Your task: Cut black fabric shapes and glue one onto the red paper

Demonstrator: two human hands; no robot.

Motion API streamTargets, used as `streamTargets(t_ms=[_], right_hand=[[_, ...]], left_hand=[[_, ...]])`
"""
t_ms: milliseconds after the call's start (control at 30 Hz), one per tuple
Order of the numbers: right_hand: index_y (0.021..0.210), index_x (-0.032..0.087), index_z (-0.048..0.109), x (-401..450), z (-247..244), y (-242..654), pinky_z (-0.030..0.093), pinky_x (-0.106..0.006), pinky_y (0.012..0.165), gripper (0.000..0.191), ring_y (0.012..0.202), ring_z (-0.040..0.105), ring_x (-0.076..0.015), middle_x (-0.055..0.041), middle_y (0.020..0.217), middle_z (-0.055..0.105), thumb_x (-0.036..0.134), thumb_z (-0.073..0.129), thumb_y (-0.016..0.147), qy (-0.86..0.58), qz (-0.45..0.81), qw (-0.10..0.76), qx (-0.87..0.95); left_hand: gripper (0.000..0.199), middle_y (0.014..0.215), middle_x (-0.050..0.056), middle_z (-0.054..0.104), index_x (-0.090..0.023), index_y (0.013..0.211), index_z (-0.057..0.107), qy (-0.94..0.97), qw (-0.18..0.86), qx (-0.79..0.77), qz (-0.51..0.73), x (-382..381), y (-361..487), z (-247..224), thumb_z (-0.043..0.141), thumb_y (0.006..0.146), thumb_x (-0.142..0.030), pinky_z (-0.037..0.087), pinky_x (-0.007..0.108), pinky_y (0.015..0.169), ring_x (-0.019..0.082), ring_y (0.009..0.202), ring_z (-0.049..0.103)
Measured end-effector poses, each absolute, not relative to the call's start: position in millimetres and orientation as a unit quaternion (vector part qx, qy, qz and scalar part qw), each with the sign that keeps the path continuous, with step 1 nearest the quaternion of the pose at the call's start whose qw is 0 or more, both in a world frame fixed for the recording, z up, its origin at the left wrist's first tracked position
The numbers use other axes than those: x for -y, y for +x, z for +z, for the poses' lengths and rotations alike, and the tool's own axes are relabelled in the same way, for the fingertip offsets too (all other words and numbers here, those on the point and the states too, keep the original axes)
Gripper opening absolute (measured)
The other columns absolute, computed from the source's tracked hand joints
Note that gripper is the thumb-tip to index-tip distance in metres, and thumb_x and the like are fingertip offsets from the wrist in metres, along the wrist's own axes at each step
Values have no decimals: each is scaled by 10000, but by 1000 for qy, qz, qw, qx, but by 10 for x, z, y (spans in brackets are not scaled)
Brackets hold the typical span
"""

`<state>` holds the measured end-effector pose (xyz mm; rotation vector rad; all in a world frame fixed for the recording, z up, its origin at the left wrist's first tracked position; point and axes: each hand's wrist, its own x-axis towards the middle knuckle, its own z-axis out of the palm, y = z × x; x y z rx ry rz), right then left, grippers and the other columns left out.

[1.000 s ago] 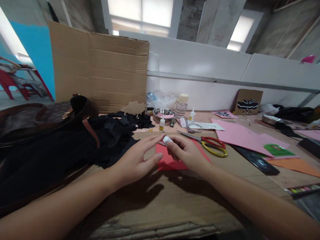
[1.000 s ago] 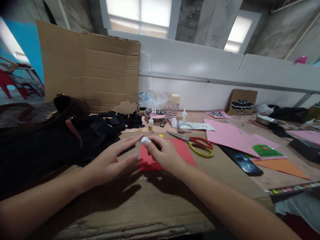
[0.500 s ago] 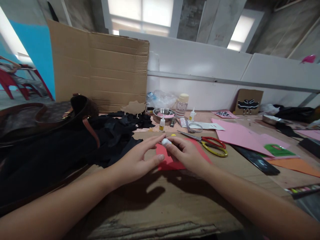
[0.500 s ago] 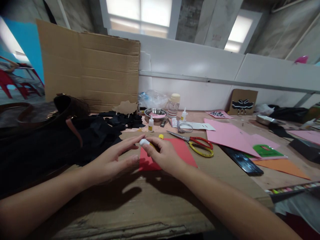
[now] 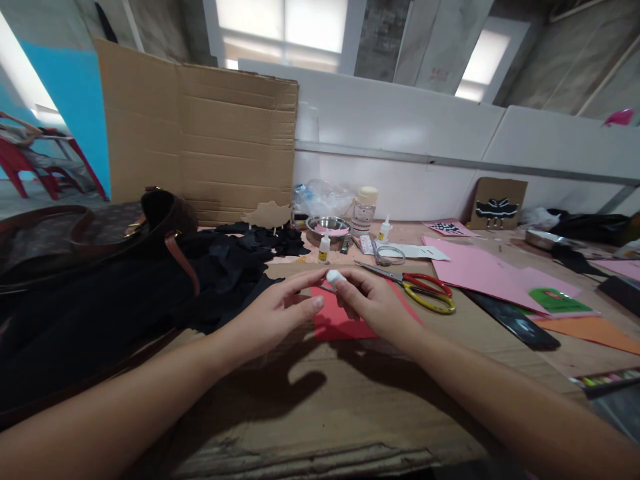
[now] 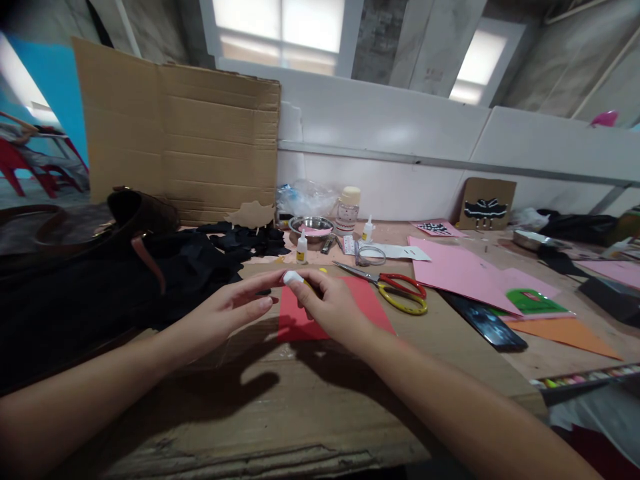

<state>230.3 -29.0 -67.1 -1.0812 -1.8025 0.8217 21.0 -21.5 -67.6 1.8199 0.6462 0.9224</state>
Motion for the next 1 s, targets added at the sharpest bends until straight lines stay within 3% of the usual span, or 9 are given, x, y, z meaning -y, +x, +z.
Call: streamTargets(t_ms=[133, 400, 633, 767, 1000], right_hand=[[1135, 134, 692, 291, -662, 2304, 372, -258, 515, 460, 574, 472, -124, 12, 676, 542, 536, 542, 969, -439, 325, 423, 723], [1126, 142, 685, 280, -690, 2299, 379, -263, 532, 453, 594, 478, -131, 9, 688, 544, 539, 543, 962, -438, 323, 430, 721], [995, 161, 660, 306, -679, 2286, 374, -279, 566, 380, 618, 478, -140, 9, 700, 540, 518, 535, 959, -440, 313, 406, 737], [895, 180, 638, 311, -675, 2288, 371, -284, 581, 330, 617, 473, -140, 17, 685, 524, 488, 539, 961, -434, 309, 404, 744], [1118, 157, 675, 310, -666, 2292, 358, -277, 555, 406, 618, 481, -139, 3, 711, 567, 509, 541, 967, -438, 320, 417, 730]], left_hand=[[575, 1599, 75, 428, -254, 1489, 471, 726, 506, -268, 381, 208, 211, -722, 620, 950, -385, 351, 518, 1197, 298, 1462, 405], [557, 1578, 72, 461, -242, 1466, 509, 711, 531, -278, 368, 247, 224, -693, 641, 941, -374, 420, 489, 1142, 323, 1419, 450], [578, 1596, 47, 437, -280, 1475, 505, 703, 545, -268, 369, 239, 214, -698, 660, 929, -387, 311, 501, 1211, 320, 1480, 359], [583, 1597, 52, 436, -269, 1476, 503, 704, 548, -263, 367, 252, 216, -686, 657, 929, -399, 317, 492, 1210, 314, 1482, 357], [587, 1610, 62, 413, -256, 1489, 483, 699, 560, -271, 352, 263, 224, -673, 636, 940, -396, 362, 520, 1176, 350, 1477, 355]])
